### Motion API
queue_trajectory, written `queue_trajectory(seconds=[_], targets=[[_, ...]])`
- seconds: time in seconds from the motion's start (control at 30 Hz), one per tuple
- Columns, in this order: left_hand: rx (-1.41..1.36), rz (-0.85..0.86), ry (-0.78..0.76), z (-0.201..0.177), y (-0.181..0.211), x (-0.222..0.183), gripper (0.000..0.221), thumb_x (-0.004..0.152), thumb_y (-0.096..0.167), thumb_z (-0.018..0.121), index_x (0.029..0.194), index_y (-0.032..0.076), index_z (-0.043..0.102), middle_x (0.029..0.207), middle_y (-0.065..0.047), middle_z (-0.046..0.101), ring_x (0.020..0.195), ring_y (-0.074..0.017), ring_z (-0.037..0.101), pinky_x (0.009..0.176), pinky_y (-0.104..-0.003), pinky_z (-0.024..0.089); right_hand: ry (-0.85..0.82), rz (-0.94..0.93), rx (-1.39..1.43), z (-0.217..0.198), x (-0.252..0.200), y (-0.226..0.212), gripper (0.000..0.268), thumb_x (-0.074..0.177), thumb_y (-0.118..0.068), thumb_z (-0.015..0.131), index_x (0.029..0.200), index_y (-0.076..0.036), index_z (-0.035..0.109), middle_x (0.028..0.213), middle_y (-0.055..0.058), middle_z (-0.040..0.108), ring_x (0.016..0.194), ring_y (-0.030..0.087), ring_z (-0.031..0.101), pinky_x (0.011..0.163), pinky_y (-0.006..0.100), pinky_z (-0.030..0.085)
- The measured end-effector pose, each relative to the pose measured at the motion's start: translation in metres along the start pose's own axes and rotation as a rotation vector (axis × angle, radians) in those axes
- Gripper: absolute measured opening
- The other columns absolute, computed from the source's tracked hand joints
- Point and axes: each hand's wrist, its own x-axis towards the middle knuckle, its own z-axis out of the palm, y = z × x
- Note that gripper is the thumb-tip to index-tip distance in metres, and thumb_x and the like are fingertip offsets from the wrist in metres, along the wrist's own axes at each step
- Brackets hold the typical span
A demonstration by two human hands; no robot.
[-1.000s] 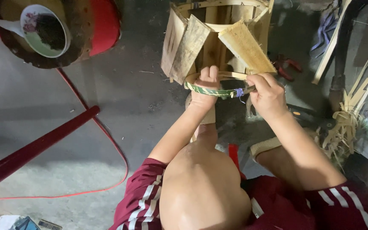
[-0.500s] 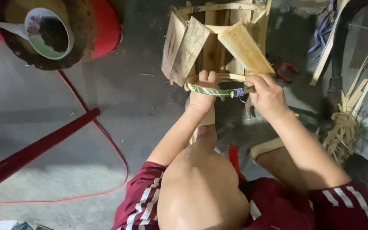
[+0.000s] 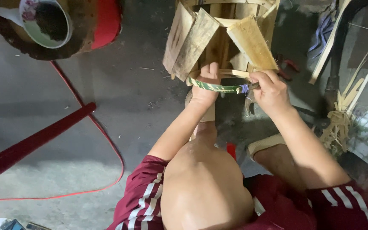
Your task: Assembling a wooden structure by fastening thin wood strips to a circular frame using a hammer and nails.
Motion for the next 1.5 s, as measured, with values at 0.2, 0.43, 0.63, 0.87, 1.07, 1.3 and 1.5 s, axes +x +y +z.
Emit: queue_trajectory(seconds=[0.2, 0.43, 0.63, 0.87, 1.07, 1.3, 1.5], targets=[[0.01, 0.388, 0.12, -0.043, 0.001, -0.026, 0.012, 0.083, 0.018, 0.068, 0.096, 0.017, 0.064, 0.092, -0.01, 0.064, 0.058, -0.0226, 0.07, 0.063, -0.028, 0.06, -0.003, 0.009, 0.05, 0.001, -0.001, 0.003, 0.013, 0.101, -0.008, 0.068, 0.104, -0.019, 0.073, 0.09, 0.0, 0.063, 0.084, 0.026, 0.071, 0.08, 0.038, 0.06], [-0.015, 0.099, 0.288, -0.015, -0.02, -0.071, 0.034, 0.085, 0.028, 0.07, 0.119, 0.028, 0.067, 0.091, 0.005, 0.054, 0.067, -0.0157, 0.067, 0.054, -0.029, 0.056, 0.058, -0.039, 0.043, 0.0, 0.003, 0.001, 0.01, 0.103, -0.012, 0.073, 0.112, -0.014, 0.076, 0.096, 0.005, 0.065, 0.085, 0.029, 0.072, 0.078, 0.04, 0.061], [0.153, 0.259, 0.197, -0.043, -0.004, -0.049, 0.037, 0.085, 0.023, 0.064, 0.121, 0.015, 0.07, 0.097, -0.008, 0.06, 0.082, -0.0272, 0.067, 0.059, -0.037, 0.053, 0.133, -0.009, 0.134, -0.008, -0.022, 0.016, 0.029, 0.093, -0.008, 0.08, 0.119, -0.002, 0.069, 0.107, 0.015, 0.063, 0.08, 0.031, 0.067, 0.07, 0.04, 0.06], [0.228, 0.217, -0.051, -0.041, -0.001, -0.057, 0.04, 0.09, 0.016, 0.059, 0.128, 0.009, 0.069, 0.146, -0.021, 0.054, 0.079, -0.0317, 0.062, 0.064, -0.042, 0.054, -0.179, 0.317, -0.168, -0.004, -0.118, 0.056, 0.016, 0.109, -0.018, 0.07, 0.109, -0.003, 0.073, 0.1, 0.015, 0.07, 0.083, 0.035, 0.068, 0.066, 0.048, 0.054], [0.231, 0.262, 0.186, -0.126, 0.018, -0.016, 0.009, 0.079, 0.015, 0.061, 0.08, 0.019, 0.069, 0.079, -0.003, 0.057, 0.057, -0.0251, 0.06, 0.048, -0.038, 0.046, -0.614, 0.44, -0.31, 0.024, -0.146, 0.06, 0.049, 0.087, -0.034, 0.078, 0.127, -0.007, 0.074, 0.111, 0.021, 0.073, 0.104, 0.045, 0.07, 0.086, 0.056, 0.055], [0.356, 0.27, 0.281, -0.082, 0.004, -0.025, 0.039, 0.082, 0.014, 0.062, 0.119, 0.011, 0.072, 0.131, -0.01, 0.062, 0.058, -0.0225, 0.065, 0.052, -0.034, 0.059, -0.86, 0.655, -0.192, 0.044, -0.16, 0.094, 0.039, 0.1, -0.031, 0.059, 0.133, -0.01, 0.062, 0.122, 0.023, 0.063, 0.099, 0.05, 0.07, 0.084, 0.06, 0.059], [0.286, 0.297, 0.316, -0.071, -0.003, -0.027, 0.033, 0.085, 0.009, 0.059, 0.114, 0.009, 0.074, 0.118, -0.009, 0.064, 0.055, -0.0218, 0.064, 0.046, -0.031, 0.056, -0.89, 0.643, -0.117, 0.006, -0.15, 0.075, 0.042, 0.097, -0.023, 0.057, 0.134, -0.004, 0.059, 0.124, 0.028, 0.06, 0.097, 0.055, 0.07, 0.081, 0.062, 0.058]])
